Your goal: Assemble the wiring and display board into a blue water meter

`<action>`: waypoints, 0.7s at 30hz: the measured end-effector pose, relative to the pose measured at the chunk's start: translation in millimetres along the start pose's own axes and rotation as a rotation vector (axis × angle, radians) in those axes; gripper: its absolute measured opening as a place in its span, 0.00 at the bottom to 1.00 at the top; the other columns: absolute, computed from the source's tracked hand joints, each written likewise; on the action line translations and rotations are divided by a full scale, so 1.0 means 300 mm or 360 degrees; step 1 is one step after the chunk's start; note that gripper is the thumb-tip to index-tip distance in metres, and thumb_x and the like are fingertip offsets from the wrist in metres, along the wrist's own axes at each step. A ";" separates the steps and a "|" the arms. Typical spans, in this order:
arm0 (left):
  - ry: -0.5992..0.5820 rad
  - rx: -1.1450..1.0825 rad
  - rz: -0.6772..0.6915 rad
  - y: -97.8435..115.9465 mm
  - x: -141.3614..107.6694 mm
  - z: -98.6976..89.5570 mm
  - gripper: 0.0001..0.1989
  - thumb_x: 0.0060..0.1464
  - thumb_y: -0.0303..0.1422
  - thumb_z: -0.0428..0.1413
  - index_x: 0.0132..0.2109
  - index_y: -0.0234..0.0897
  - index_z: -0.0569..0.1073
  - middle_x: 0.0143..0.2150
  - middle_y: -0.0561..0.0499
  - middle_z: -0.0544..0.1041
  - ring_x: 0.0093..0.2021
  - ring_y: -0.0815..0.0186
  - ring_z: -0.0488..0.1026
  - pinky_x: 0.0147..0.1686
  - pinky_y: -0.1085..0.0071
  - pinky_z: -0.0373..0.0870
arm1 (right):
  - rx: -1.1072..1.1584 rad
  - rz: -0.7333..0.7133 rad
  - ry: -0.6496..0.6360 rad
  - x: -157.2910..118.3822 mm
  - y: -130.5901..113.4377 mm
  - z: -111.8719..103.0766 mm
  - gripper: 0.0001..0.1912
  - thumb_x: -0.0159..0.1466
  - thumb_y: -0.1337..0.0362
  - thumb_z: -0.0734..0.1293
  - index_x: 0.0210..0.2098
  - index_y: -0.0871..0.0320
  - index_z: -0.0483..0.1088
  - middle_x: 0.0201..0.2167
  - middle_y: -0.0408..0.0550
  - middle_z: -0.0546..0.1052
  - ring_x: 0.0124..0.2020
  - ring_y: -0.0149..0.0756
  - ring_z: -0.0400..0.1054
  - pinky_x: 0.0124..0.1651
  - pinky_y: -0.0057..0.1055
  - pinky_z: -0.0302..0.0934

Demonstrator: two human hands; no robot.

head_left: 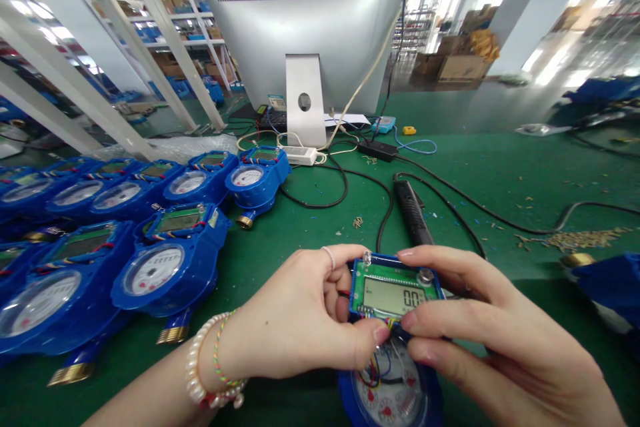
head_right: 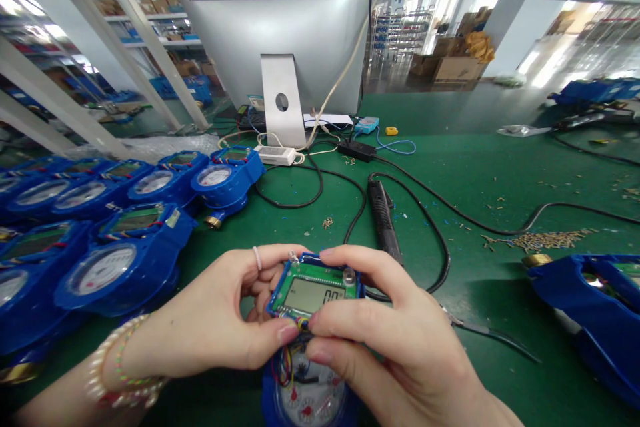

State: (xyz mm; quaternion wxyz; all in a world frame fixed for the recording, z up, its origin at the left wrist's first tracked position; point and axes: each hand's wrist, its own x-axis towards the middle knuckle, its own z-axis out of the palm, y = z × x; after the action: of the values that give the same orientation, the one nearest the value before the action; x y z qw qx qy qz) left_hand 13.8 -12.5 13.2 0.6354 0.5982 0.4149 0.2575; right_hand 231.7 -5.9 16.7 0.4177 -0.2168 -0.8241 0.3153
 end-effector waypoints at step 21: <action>0.0081 0.0142 0.0071 0.026 -0.002 0.029 0.12 0.53 0.34 0.58 0.44 0.37 0.66 0.41 0.54 0.72 0.36 0.72 0.70 0.33 0.80 0.67 | -0.0006 0.0053 0.0053 -0.010 -0.002 0.006 0.27 0.86 0.66 0.56 0.34 0.68 0.76 0.46 0.60 0.58 0.47 0.50 0.56 0.48 0.27 0.61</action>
State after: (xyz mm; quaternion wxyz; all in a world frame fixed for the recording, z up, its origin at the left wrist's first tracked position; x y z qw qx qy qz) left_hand 22.1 -16.6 20.5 0.5915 0.6283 0.4284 0.2681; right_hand 231.7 -8.8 14.7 0.4256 -0.2363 -0.8140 0.3169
